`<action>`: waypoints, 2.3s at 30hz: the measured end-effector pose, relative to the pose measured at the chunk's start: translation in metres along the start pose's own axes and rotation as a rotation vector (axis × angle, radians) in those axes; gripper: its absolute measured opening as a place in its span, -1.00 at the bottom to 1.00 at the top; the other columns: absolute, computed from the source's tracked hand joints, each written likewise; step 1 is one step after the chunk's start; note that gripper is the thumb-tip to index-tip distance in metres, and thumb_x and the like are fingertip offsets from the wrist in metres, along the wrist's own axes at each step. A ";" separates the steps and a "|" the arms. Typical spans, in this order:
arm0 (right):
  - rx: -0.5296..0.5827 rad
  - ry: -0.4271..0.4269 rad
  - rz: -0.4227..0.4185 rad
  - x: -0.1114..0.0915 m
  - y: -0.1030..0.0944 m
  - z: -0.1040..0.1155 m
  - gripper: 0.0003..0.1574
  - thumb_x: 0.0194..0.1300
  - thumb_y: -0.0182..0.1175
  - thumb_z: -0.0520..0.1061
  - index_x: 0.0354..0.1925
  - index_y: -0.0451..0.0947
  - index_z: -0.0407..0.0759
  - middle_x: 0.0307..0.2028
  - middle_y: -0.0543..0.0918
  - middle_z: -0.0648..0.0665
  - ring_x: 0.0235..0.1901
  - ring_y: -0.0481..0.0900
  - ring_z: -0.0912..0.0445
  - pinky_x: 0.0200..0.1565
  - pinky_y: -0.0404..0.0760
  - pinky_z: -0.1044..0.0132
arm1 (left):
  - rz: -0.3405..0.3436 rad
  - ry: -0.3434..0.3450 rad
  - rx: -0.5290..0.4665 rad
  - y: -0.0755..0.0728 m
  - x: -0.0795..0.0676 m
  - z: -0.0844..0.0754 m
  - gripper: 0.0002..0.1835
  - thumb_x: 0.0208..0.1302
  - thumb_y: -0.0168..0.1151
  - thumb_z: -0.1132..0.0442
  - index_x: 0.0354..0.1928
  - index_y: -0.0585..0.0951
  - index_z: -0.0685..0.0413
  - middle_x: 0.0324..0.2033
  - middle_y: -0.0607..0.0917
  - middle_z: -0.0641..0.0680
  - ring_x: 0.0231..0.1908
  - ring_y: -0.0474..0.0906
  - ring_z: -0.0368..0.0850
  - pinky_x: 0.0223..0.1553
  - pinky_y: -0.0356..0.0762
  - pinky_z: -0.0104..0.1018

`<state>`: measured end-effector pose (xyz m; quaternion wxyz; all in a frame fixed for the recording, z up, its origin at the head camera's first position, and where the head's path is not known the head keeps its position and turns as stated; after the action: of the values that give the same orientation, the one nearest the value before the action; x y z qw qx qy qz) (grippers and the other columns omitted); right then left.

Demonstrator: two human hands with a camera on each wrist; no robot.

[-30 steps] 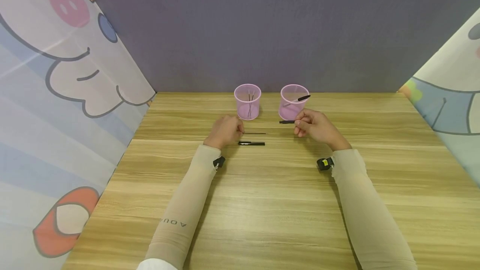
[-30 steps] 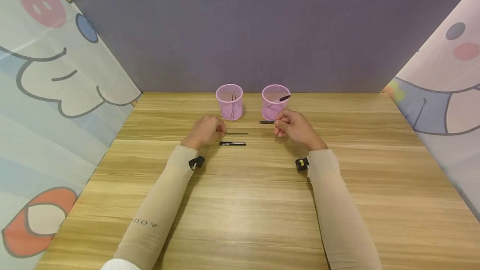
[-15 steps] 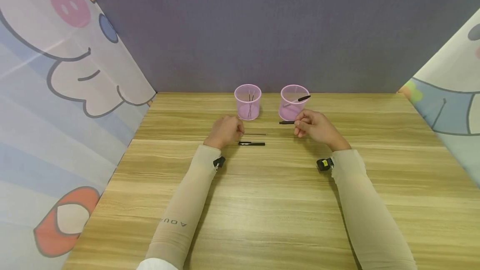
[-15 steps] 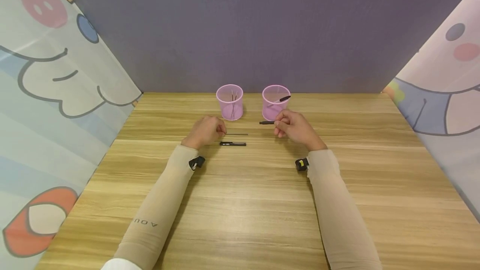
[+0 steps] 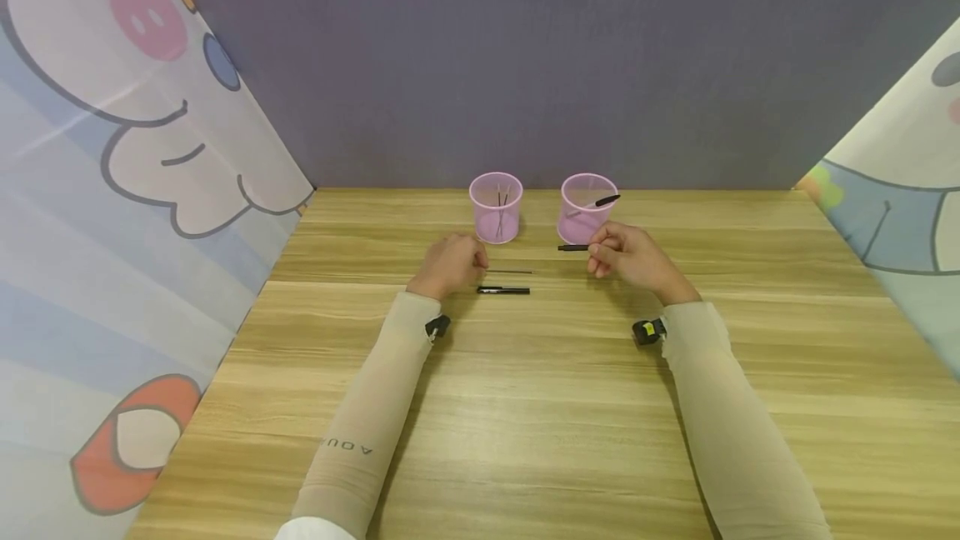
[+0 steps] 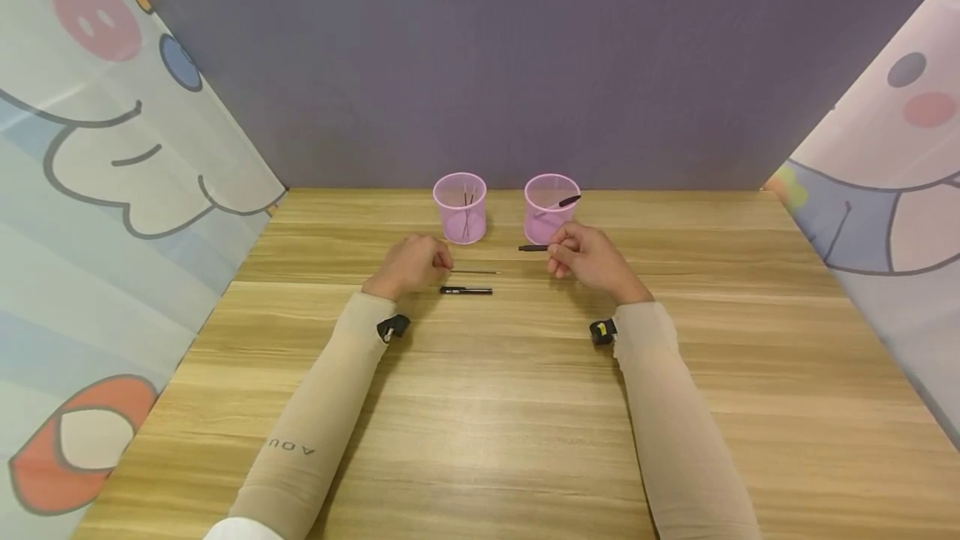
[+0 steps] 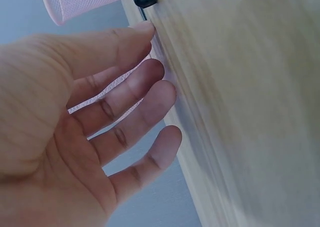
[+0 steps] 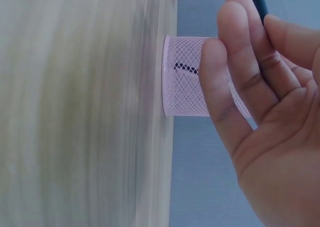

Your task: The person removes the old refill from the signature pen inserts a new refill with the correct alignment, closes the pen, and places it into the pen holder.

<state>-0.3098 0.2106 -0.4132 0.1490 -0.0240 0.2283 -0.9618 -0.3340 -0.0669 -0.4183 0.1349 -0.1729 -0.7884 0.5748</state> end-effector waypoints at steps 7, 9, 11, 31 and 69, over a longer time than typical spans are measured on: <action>0.004 -0.006 0.000 0.000 0.000 0.001 -0.71 0.55 0.08 -0.23 -0.03 0.43 -0.52 -0.30 0.71 -0.39 -0.40 0.70 0.10 -0.21 0.77 0.14 | -0.056 0.006 -0.030 -0.005 0.002 0.001 -0.92 0.32 0.32 0.19 -0.29 0.77 -0.06 -0.32 0.76 -0.06 -0.28 0.65 -0.12 -0.16 0.62 -0.15; 0.008 -0.007 0.002 0.000 0.000 0.002 -0.71 0.55 0.08 -0.23 -0.03 0.43 -0.53 -0.30 0.71 -0.40 -0.39 0.70 0.09 -0.21 0.77 0.14 | -0.093 0.015 -0.056 -0.009 0.002 0.000 -0.90 0.33 0.31 0.18 -0.26 0.77 -0.03 -0.32 0.75 -0.05 -0.31 0.62 -0.13 -0.19 0.60 -0.18; 0.012 -0.008 0.004 0.000 0.000 0.002 -0.72 0.55 0.08 -0.23 -0.03 0.42 -0.53 -0.30 0.71 -0.40 -0.39 0.70 0.09 -0.22 0.77 0.15 | -0.144 0.031 -0.091 -0.014 0.002 -0.001 -0.89 0.34 0.30 0.19 -0.25 0.76 0.01 -0.34 0.74 -0.02 -0.33 0.61 -0.12 -0.24 0.59 -0.20; 0.030 -0.033 0.008 0.001 0.005 -0.003 -0.75 0.55 0.07 -0.26 -0.05 0.44 -0.52 -0.30 0.70 -0.43 -0.39 0.72 0.05 -0.22 0.77 0.16 | -0.301 -0.022 -0.099 -0.077 0.043 -0.013 -0.83 0.38 0.24 0.15 -0.23 0.76 0.03 -0.41 0.71 0.01 -0.43 0.56 -0.10 -0.42 0.49 -0.24; 0.027 -0.016 0.018 0.002 0.014 -0.007 -0.77 0.54 0.08 -0.26 -0.06 0.47 -0.49 -0.34 0.70 -0.38 -0.40 0.72 0.04 -0.26 0.77 0.20 | -0.088 -0.302 0.103 -0.061 0.105 -0.020 -0.67 0.32 0.35 -0.03 -0.08 0.66 0.05 0.08 0.74 0.14 0.13 0.64 0.16 0.42 0.25 0.24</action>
<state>-0.3089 0.2006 -0.4255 0.1600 -0.0276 0.2140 -0.9632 -0.4282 -0.0219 -0.3529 0.0486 -0.0430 -0.7760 0.6274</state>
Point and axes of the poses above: each hand's wrist, its own x-axis towards the middle knuckle, its own y-axis out of the palm, z = x × y, the point moved 6 cm from there along x, towards the middle knuckle
